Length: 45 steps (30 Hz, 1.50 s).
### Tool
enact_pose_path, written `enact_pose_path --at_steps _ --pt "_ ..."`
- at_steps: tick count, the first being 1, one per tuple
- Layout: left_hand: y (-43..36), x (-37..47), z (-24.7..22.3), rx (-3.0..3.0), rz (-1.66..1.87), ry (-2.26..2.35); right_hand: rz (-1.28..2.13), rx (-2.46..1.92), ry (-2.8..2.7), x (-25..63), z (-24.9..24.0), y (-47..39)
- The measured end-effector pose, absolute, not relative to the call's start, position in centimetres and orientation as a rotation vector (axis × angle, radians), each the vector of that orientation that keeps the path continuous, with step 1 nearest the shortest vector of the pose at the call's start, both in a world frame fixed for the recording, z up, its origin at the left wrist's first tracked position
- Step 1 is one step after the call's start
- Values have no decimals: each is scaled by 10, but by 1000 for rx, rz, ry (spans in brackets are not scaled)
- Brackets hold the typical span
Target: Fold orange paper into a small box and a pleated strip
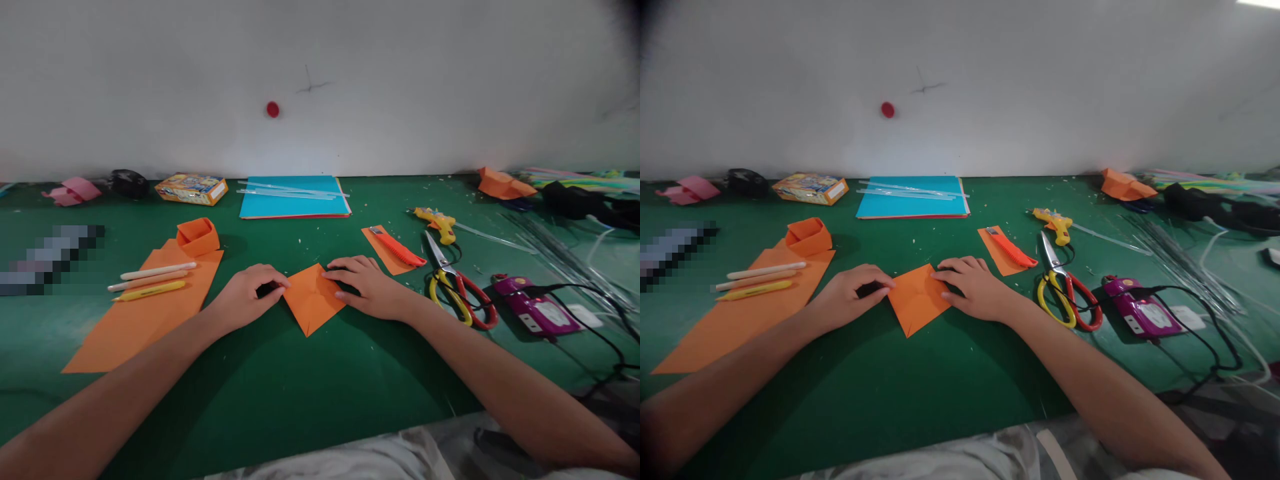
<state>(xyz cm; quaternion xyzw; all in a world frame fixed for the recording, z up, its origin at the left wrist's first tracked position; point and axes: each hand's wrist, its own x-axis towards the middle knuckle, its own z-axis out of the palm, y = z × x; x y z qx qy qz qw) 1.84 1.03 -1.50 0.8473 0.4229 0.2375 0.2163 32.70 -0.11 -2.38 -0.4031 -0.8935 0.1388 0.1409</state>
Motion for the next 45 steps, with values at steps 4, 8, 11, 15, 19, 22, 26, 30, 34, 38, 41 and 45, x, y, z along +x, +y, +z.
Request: enact_pose_path --at_steps 4,8,11,15,19,22,26,30,34,38,41,45 --pt "10 18 -14 2344 657 1177 403 -1166 -2589 327 -24 -2" --pt "9 19 -14 2340 659 1173 396 -1165 -2585 327 -25 -1" --pt "10 19 -14 2337 655 1178 405 -1170 -2581 326 -24 -2" --pt "10 20 -13 2337 651 1178 409 -1175 -2581 326 -23 -2" --pt "9 20 -13 2332 658 1186 392 -1169 -2581 326 -24 -2" --pt "9 20 -13 2329 656 1193 392 -1172 -2584 326 -24 -1" --pt "10 19 -14 2311 683 1182 430 -1173 -2560 325 -23 -2" --pt "9 15 -16 2289 886 1048 597 -1218 -2394 325 -23 -3" --pt "8 12 -16 2266 1031 934 853 -1246 -2123 325 -25 -1" --pt "7 11 -19 2113 1076 1118 1052 -1141 -1920 320 -25 -1" --pt "5 14 -21 1987 1050 1153 1131 -1127 -1803 317 -24 -3" --pt "-1 21 -20 1969 979 1133 1172 -1114 -1771 316 -23 -5"
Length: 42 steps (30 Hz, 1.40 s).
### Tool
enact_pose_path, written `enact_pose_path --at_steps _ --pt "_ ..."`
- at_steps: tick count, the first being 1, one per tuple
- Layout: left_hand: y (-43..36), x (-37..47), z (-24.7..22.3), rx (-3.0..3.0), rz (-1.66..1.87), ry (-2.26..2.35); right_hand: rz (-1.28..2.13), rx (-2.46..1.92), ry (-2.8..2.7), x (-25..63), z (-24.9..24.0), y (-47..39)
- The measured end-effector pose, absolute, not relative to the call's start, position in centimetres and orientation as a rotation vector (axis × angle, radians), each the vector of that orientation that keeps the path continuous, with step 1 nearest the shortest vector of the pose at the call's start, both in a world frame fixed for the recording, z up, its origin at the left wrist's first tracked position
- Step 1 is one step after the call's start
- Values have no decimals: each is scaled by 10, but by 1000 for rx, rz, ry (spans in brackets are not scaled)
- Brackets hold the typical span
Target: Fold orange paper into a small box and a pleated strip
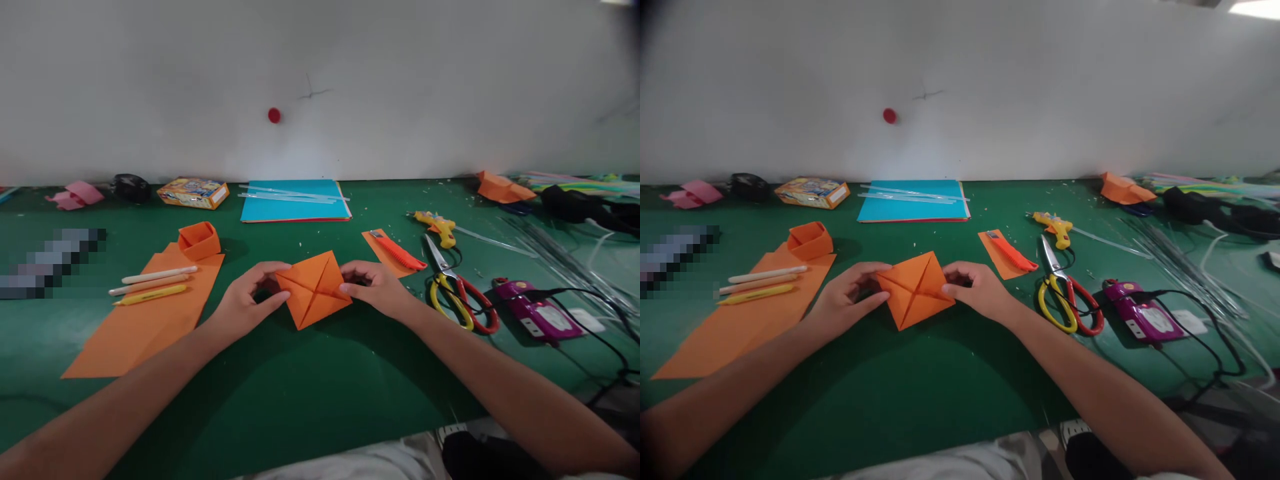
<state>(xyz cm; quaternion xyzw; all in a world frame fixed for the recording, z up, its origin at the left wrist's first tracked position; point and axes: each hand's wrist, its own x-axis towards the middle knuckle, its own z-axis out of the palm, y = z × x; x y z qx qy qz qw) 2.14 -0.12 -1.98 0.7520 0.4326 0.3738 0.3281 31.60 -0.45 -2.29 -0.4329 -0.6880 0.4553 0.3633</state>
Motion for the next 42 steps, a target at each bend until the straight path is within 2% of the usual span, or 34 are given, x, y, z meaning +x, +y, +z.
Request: enact_pose_path --at_steps 7,12,18,24,28,34,42 --pt "-2 24 -16 2184 891 1012 1110 -1161 -1839 314 -23 -9" --pt "-1 24 -15 2217 813 1067 1039 -1221 -1906 311 -21 -11" --pt "-10 27 -18 2542 819 1310 808 -1344 -2000 309 -20 -13" --pt "-19 31 -15 2841 498 912 634 -1382 -2130 311 -24 -13" --pt "-16 32 -14 2801 428 873 564 -1427 -2150 311 -21 -13" --pt "-20 35 -11 2815 400 976 401 -1353 -2293 314 -17 -13" --pt "-22 36 -11 2874 409 1007 362 -945 -2559 317 -17 -12"
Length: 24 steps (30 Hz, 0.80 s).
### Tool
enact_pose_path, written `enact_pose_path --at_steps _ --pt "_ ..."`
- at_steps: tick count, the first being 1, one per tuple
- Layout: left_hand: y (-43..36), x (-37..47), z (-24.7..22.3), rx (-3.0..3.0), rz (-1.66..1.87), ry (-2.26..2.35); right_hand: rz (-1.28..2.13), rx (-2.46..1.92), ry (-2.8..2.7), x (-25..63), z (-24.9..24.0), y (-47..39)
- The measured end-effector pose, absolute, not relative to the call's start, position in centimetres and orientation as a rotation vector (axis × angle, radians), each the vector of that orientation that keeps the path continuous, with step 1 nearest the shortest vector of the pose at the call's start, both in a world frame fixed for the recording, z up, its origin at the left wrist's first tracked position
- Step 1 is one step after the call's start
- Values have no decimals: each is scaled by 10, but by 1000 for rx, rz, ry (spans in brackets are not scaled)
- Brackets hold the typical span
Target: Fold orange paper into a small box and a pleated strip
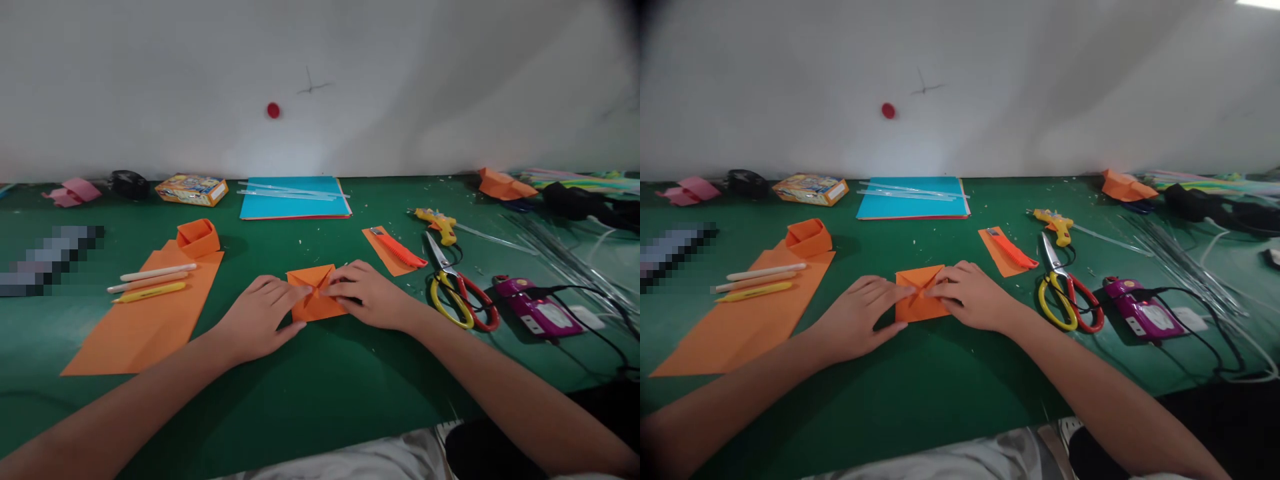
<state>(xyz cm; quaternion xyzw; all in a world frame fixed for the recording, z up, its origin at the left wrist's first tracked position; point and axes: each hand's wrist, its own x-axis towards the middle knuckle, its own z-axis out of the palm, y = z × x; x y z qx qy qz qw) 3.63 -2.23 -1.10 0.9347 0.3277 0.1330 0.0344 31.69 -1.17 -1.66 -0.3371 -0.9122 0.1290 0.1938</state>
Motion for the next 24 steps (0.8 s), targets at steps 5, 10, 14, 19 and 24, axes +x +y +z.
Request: enact_pose_path --at_steps 5,10,14,19,24 --pt "-22 34 -13 3068 482 868 455 -860 -2611 320 -13 -13" --pt "-22 34 -13 3189 715 780 521 -820 -2651 321 -4 -16" --pt "-21 34 -10 3212 857 740 443 -839 -2681 317 -4 -19" --pt "-17 32 -14 3178 827 765 337 -860 -2644 314 -9 -19" --pt "-15 31 -16 3142 778 713 308 -856 -2580 313 -16 -15"
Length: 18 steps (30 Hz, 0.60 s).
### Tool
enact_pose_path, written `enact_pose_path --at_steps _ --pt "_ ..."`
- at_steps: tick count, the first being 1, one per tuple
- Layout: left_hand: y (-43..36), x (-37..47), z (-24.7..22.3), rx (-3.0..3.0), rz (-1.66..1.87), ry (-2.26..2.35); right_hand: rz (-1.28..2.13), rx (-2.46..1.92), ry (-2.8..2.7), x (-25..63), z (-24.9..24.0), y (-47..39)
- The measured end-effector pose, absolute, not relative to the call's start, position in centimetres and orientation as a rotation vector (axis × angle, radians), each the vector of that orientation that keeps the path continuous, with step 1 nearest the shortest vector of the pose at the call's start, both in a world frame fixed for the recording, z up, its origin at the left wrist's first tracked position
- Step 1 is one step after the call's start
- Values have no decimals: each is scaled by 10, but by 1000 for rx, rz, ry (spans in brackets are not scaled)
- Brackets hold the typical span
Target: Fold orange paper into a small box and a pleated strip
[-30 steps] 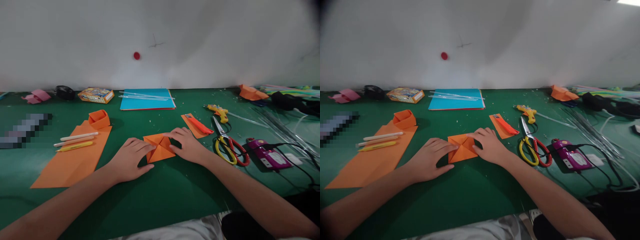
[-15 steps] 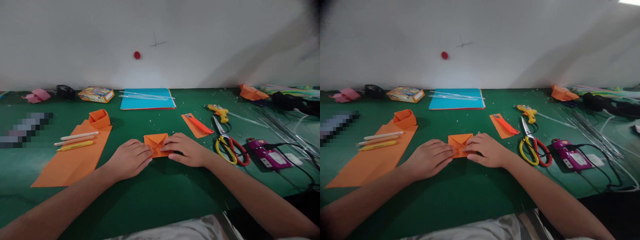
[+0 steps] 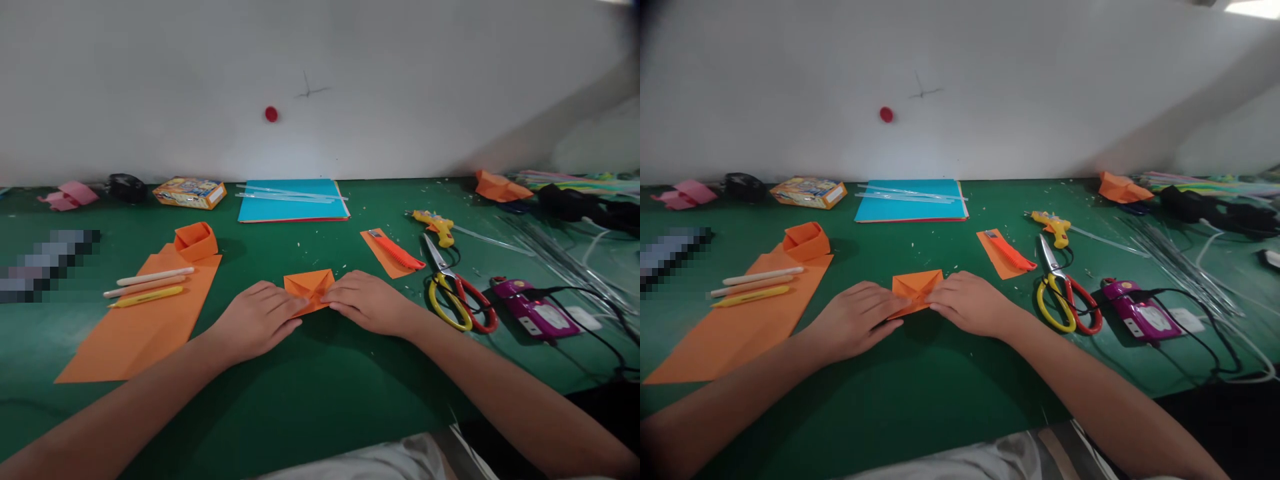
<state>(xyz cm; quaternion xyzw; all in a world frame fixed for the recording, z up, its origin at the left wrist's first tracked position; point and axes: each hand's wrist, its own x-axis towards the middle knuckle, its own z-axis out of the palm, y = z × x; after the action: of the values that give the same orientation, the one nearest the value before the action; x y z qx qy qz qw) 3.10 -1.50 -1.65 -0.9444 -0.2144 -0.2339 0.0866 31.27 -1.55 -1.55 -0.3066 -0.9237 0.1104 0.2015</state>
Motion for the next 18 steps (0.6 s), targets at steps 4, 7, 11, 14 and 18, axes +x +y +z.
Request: enact_pose_path --at_steps 4,7,11,14,18 --pt "-13 30 -19 -2944 -770 -761 395 -849 -2568 313 -15 -15" --pt "-11 29 -22 -2996 -821 -841 390 -828 -2614 313 -14 -15" --pt "-10 29 -24 -3029 -876 -908 319 -824 -2651 312 -16 -16" --pt "-9 29 -24 -3052 -869 -935 360 -834 -2620 311 -18 -14" --pt "-8 29 -22 -3081 -841 -944 420 -835 -2582 312 -17 -15"
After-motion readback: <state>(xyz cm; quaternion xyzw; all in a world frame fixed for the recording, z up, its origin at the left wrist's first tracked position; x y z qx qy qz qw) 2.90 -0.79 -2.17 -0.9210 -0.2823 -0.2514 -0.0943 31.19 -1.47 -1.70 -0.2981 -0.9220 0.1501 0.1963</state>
